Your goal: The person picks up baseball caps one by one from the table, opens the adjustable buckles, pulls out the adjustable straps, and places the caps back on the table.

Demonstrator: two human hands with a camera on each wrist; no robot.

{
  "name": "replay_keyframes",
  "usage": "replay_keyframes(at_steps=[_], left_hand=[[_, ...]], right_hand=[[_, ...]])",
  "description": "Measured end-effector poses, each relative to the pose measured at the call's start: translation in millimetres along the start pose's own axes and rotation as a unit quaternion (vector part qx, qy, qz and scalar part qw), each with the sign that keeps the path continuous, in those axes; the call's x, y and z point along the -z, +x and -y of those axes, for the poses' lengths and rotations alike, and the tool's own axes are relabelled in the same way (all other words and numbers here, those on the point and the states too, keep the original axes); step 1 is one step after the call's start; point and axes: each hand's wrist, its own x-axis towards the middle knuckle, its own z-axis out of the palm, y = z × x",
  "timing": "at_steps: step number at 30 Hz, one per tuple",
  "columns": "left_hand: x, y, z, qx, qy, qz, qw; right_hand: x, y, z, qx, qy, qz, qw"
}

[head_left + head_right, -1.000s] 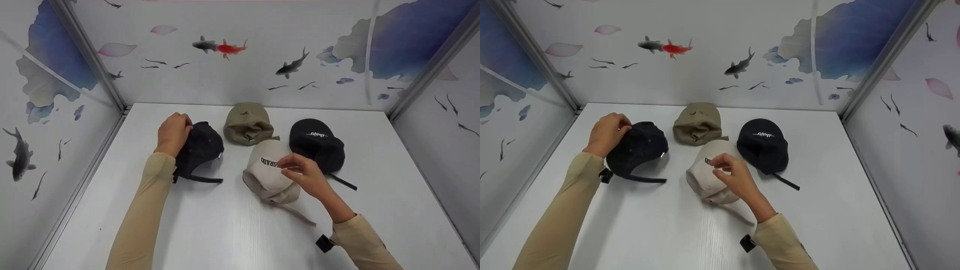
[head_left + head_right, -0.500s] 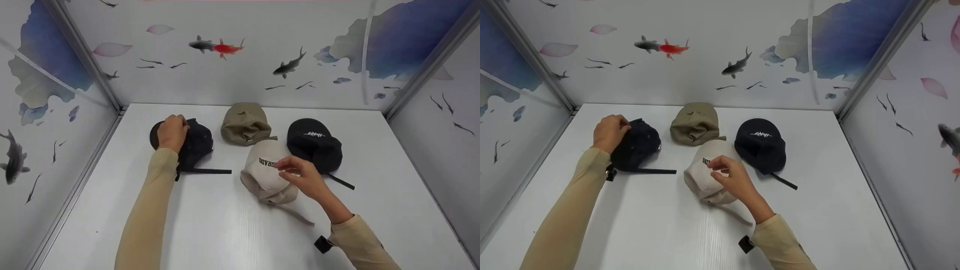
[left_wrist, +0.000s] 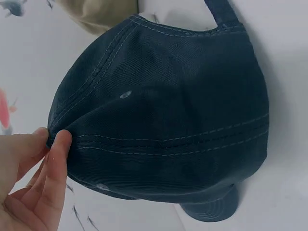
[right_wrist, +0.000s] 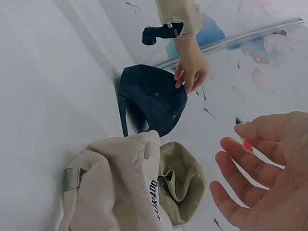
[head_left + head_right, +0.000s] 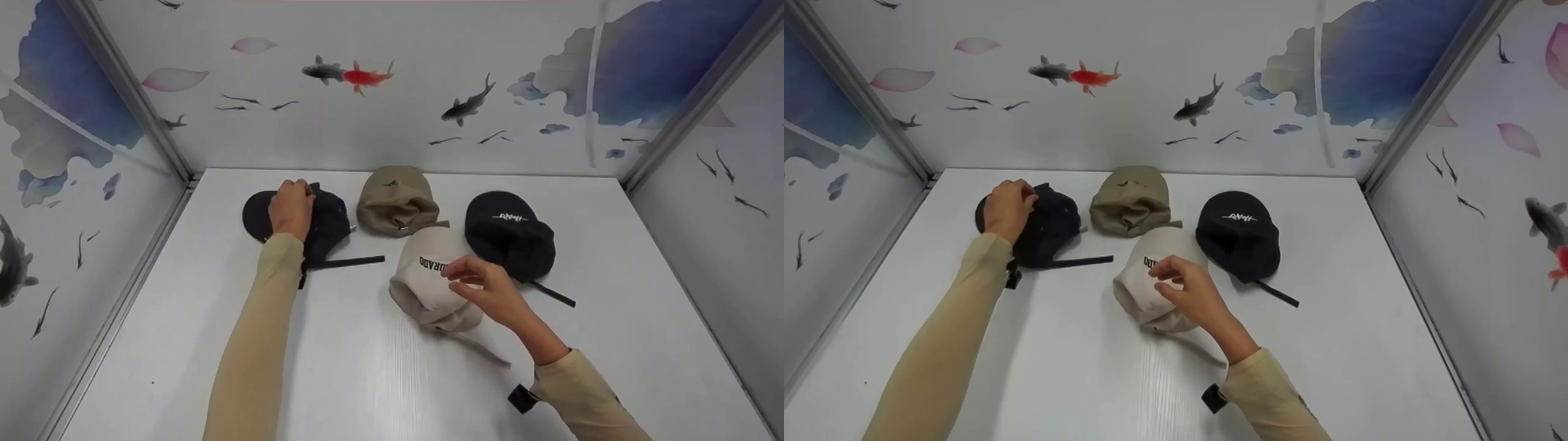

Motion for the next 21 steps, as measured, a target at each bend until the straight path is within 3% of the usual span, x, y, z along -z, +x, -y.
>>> replay_keyframes(at_steps=[5, 10, 17, 21], left_hand=[[-3.8, -3.1, -2.9, 0.001, -0.005, 0.022, 0.9997], [-2.0, -10.6, -7.5, 0.003, -0.018, 0.067, 0.9976], [0.5, -27.7, -12.7, -0.01, -0.029, 0.109, 0.9935], [0.7, -39.9, -15.6, -0.015, -0.042, 0.118, 0.992]], right_hand=[[-3.7, 0.7, 1.2, 0.0, -0.017, 0.0, 0.9999], [-6.6, -0.2, 0.2, -0.005, -0.028, 0.0, 0.9996], [-15.6, -2.3, -4.4, -0.014, -0.051, 0.021, 0.9984], [-21.6, -3.6, -7.7, -0.015, -0.088, 0.03, 0.9956]])
